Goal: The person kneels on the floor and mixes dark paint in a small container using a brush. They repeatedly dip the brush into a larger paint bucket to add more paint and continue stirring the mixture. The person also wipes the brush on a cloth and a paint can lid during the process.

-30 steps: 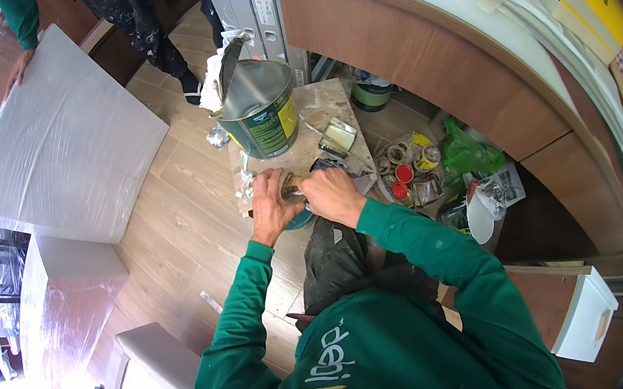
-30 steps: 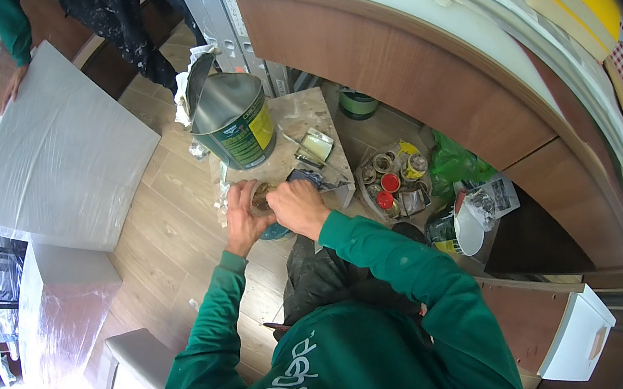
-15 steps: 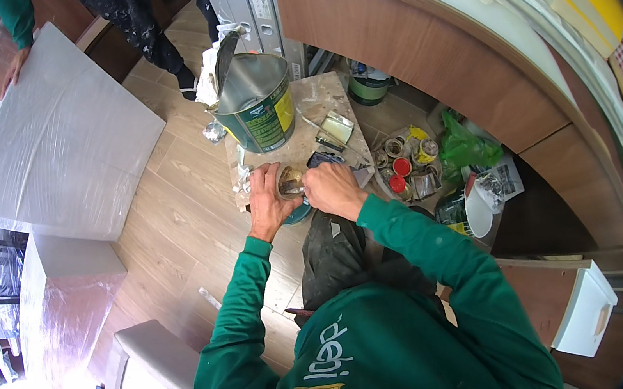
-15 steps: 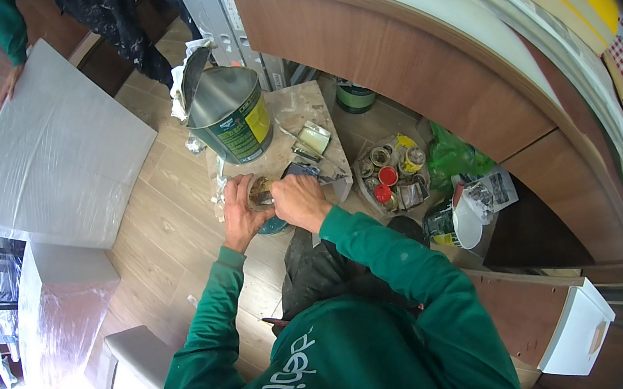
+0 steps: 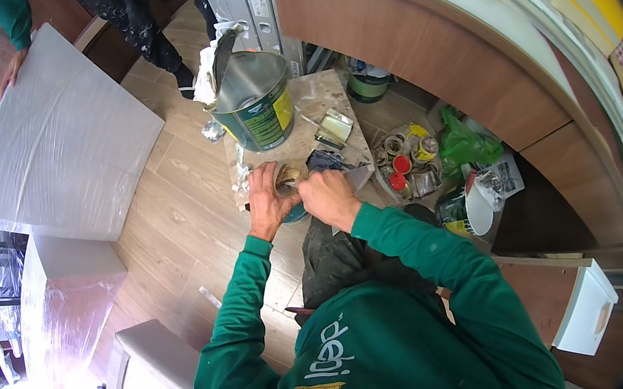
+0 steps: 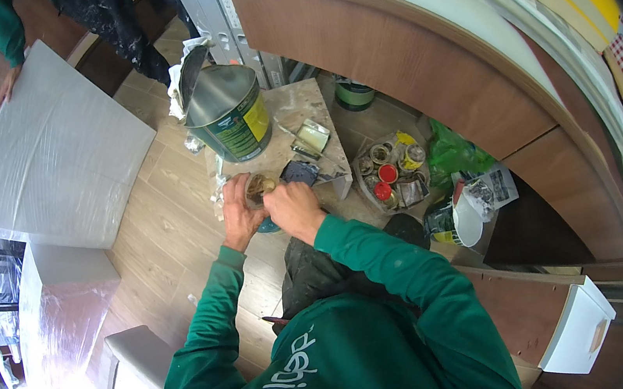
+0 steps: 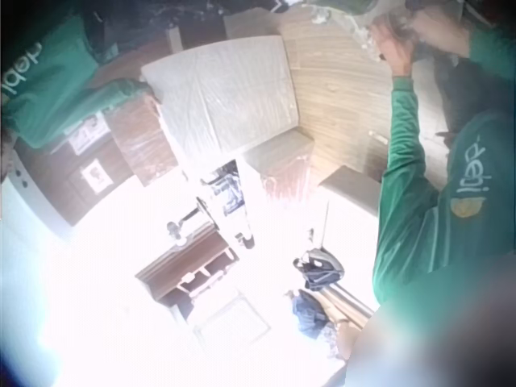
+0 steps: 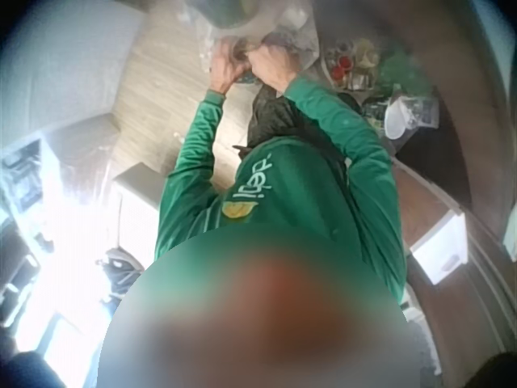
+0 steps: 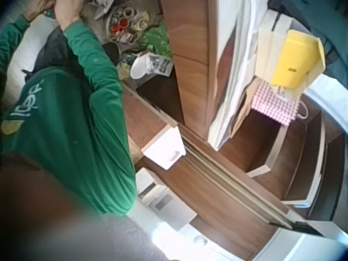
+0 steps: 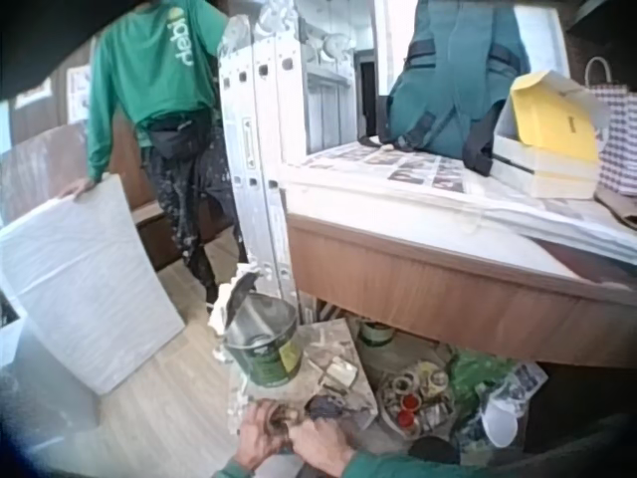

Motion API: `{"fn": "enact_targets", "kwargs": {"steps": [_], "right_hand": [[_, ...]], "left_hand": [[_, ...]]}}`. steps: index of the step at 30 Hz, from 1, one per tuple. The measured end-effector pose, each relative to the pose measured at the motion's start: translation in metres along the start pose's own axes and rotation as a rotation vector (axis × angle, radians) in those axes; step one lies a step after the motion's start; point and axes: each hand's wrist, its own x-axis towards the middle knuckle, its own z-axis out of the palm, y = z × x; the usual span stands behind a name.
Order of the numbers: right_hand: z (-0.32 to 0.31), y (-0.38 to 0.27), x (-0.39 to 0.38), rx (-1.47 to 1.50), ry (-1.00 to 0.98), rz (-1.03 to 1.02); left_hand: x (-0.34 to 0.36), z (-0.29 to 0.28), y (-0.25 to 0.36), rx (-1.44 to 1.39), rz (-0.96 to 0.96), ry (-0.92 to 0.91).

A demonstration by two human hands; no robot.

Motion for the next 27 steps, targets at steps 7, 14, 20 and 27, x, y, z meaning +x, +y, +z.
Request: {"fn": "enact_targets", "kwargs": {"steps": [7, 14, 20, 27], "right_hand": [[-0.007, 0.014, -0.006, 0.018, 0.188, -0.005], [-0.007, 0.011, -0.007, 0.011, 0.104, 0.008], [-0.010, -0.008, -0.011, 0.141, 0.069, 0.040], [0.016, -0.032, -0.004, 0.081, 0.166, 0.073]], "left_hand": [[-0.004, -0.004, 0.002, -0.020, -0.004, -0.024], [0.000, 0.001, 0.005, 0.027, 0.037, -0.025], [-0.005, 0.000, -0.004, -0.012, 0.048, 0.002], [-0.013, -0.005, -0.012, 0.048, 0.055, 0.001]]}}
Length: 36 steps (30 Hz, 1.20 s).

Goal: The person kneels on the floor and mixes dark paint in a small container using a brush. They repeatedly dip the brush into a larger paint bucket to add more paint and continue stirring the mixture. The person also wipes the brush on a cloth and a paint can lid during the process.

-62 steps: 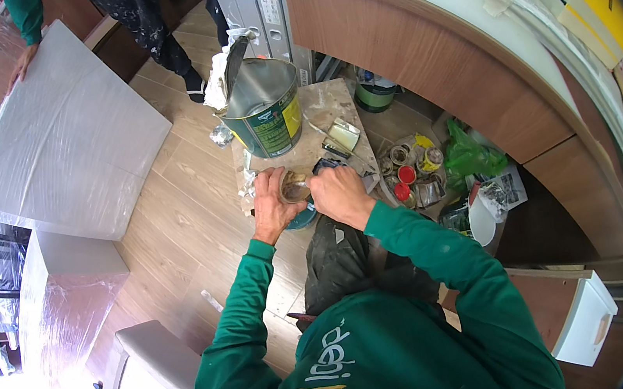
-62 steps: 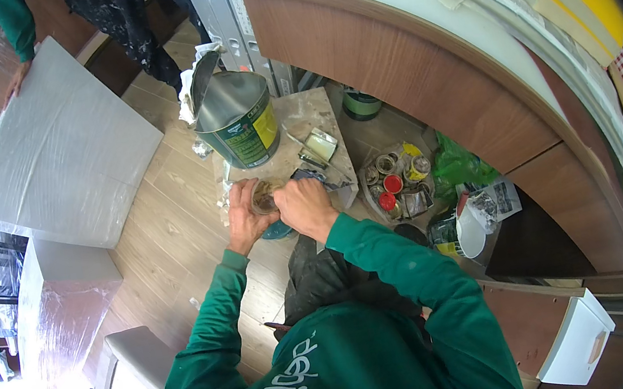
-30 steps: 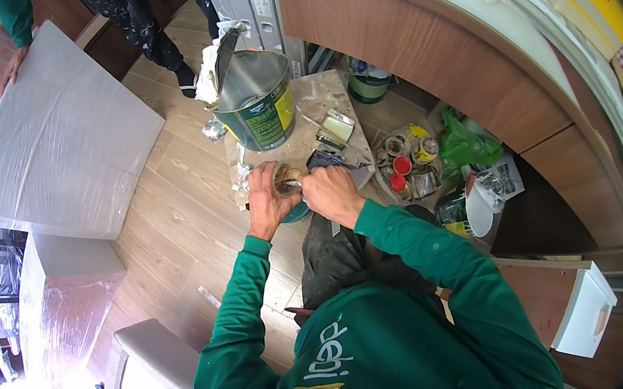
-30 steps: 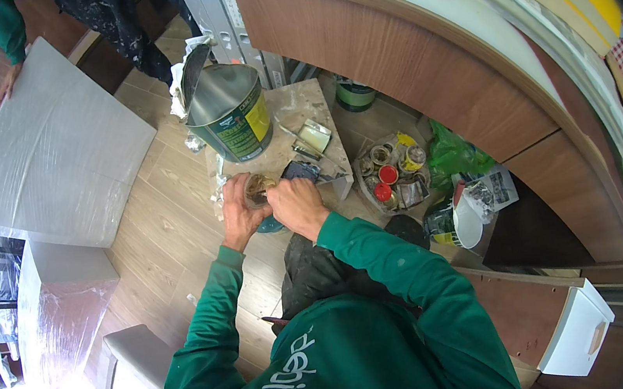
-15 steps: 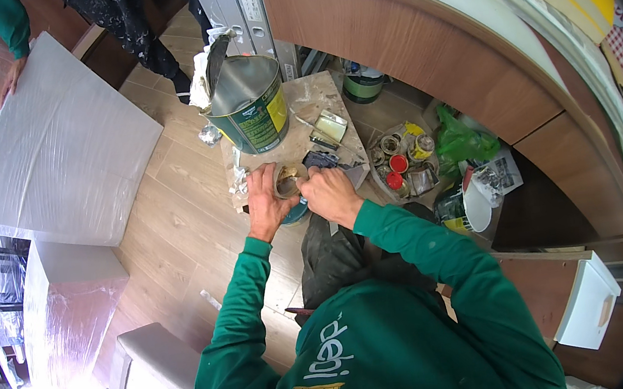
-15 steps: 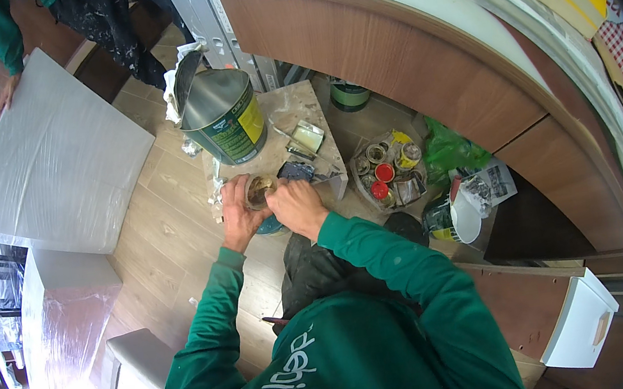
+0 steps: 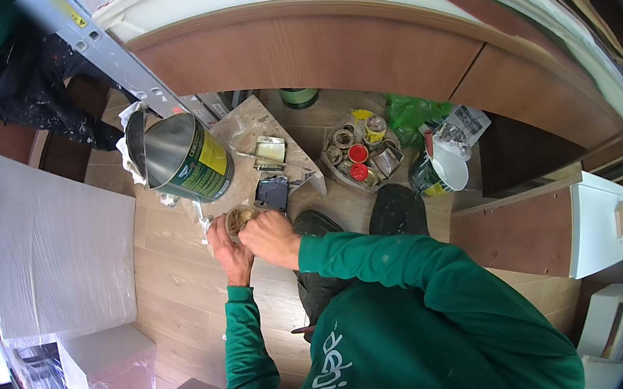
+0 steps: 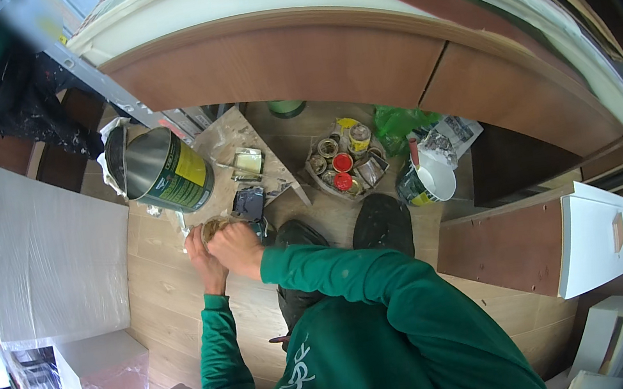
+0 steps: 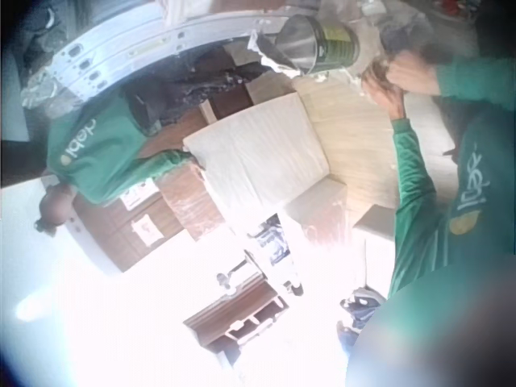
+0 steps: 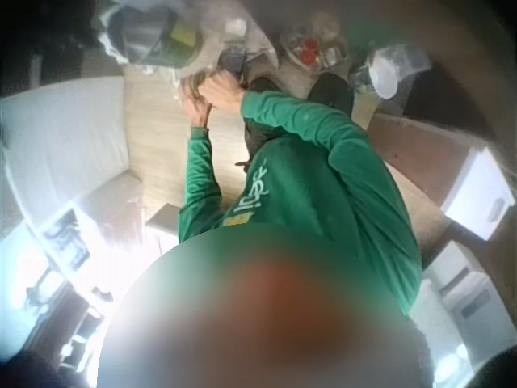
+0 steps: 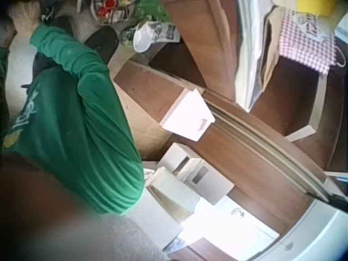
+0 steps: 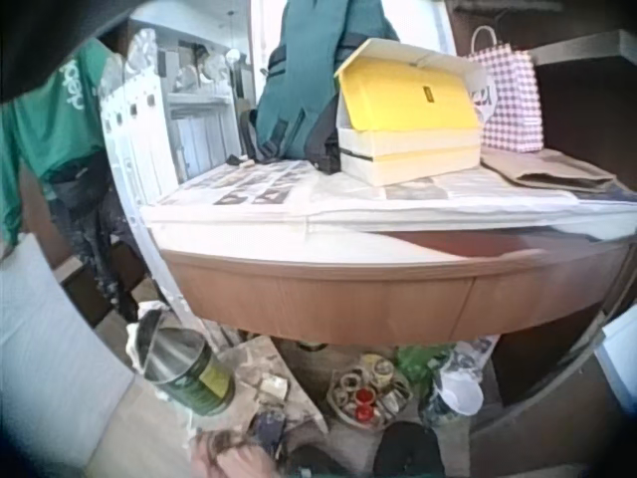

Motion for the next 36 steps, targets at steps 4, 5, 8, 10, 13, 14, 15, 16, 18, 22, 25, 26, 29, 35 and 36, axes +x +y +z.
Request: {"fn": "enact_targets", "kwargs": {"steps": [4, 5, 8, 10, 13, 14, 15, 16, 18, 22, 25, 26, 29, 35, 36], "right_hand": [[-0.006, -0.011, 0.002, 0.040, 0.036, 0.008], [-0.009, -0.013, 0.003, 0.056, -0.005, 0.035], [-0.011, -0.019, 0.000, 0.277, -0.022, 0.105], [-0.007, -0.019, -0.001, 0.436, -0.016, 0.103], [0.006, -0.011, -0.005, 0.567, 0.135, 0.021], [0.010, -0.008, -0.005, 0.592, 0.210, -0.043], [0.013, -0.004, -0.005, 0.595, 0.181, 0.016], [0.015, -0.002, -0.004, 0.622, 0.125, 0.084], [0.014, 0.005, -0.004, 0.469, 0.044, 0.088], [0.003, 0.012, 0.004, 0.473, 0.176, 0.044], [0.000, 0.012, 0.011, 0.472, 0.182, 0.071], [0.000, 0.011, 0.011, 0.483, 0.189, 0.079], [0.004, 0.009, 0.008, 0.508, 0.155, 0.078], [-0.004, 0.011, 0.005, 0.522, 0.144, 0.079], [-0.008, 0.011, 0.001, 0.492, 0.119, 0.078]], "left_hand": [[0.003, -0.002, -0.002, -0.072, -0.023, -0.015], [0.005, -0.003, -0.002, -0.114, -0.049, -0.021], [0.003, -0.005, -0.003, -0.218, -0.123, -0.023], [0.000, -0.004, -0.007, -0.262, -0.138, -0.024], [-0.004, 0.004, -0.021, -0.225, -0.108, -0.039], [-0.006, 0.008, -0.025, -0.156, -0.095, -0.031], [-0.005, 0.009, -0.032, -0.079, -0.068, 0.016], [-0.002, 0.013, -0.038, -0.209, -0.246, 0.031], [0.001, 0.018, -0.042, -0.124, -0.089, 0.012], [0.011, 0.016, -0.035, -0.024, -0.003, -0.008], [0.014, 0.011, -0.026, -0.019, -0.054, -0.020], [0.015, 0.008, -0.025, -0.032, -0.049, -0.020], [0.009, 0.004, -0.027, -0.062, -0.075, -0.027], [0.000, 0.004, -0.021, 0.030, -0.222, -0.027], [-0.003, 0.003, -0.015, 0.079, -0.182, -0.044]]}}
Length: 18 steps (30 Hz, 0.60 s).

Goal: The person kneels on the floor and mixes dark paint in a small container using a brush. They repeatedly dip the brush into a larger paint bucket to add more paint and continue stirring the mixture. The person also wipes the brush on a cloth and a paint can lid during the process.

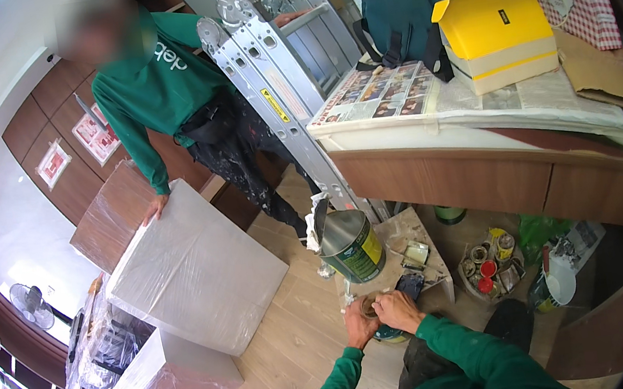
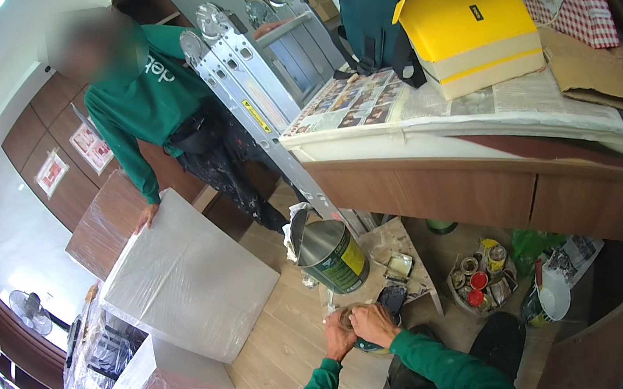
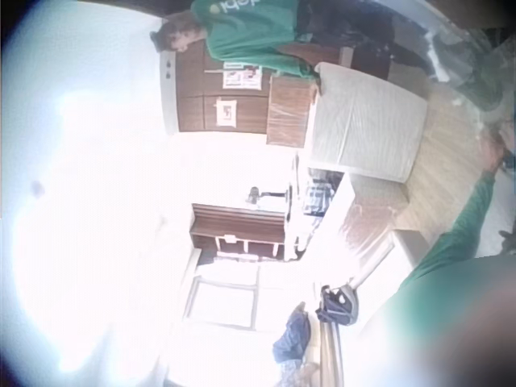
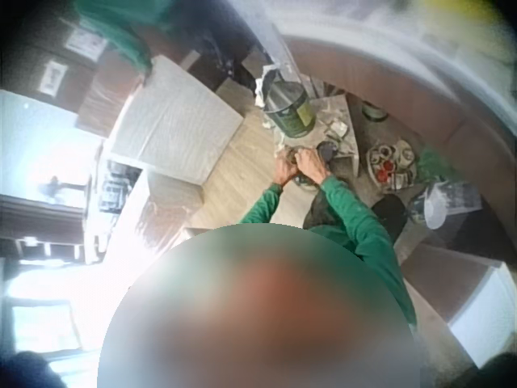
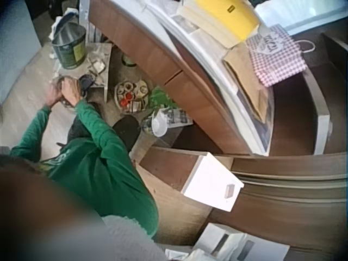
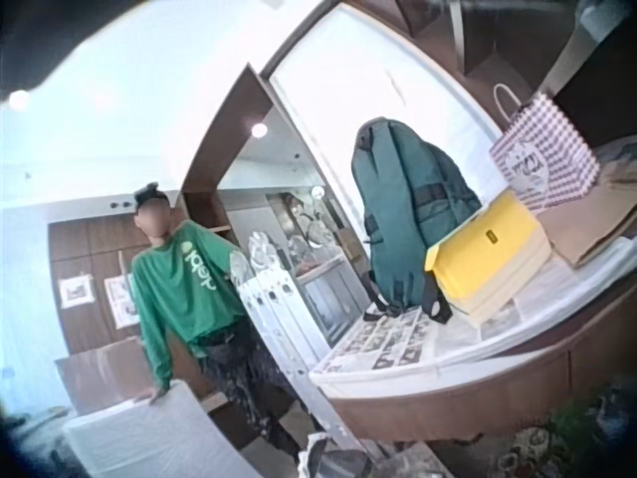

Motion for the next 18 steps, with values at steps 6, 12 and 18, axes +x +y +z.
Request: {"fn": "enact_targets", "kwargs": {"steps": [6, 12, 18], "right_hand": [[-0.044, -0.003, -0.065, 0.056, 0.029, -0.040], [-0.113, 0.015, -0.164, -0.077, 0.176, 0.196], [-0.161, 0.040, -0.268, -0.291, 0.482, 0.365]], "left_hand": [[-0.054, -0.016, 0.063, -0.059, 0.182, -0.178], [-0.101, 0.037, 0.143, -0.236, 0.279, -0.454], [-0.137, 0.111, 0.227, -0.366, 0.451, -0.800]]}}
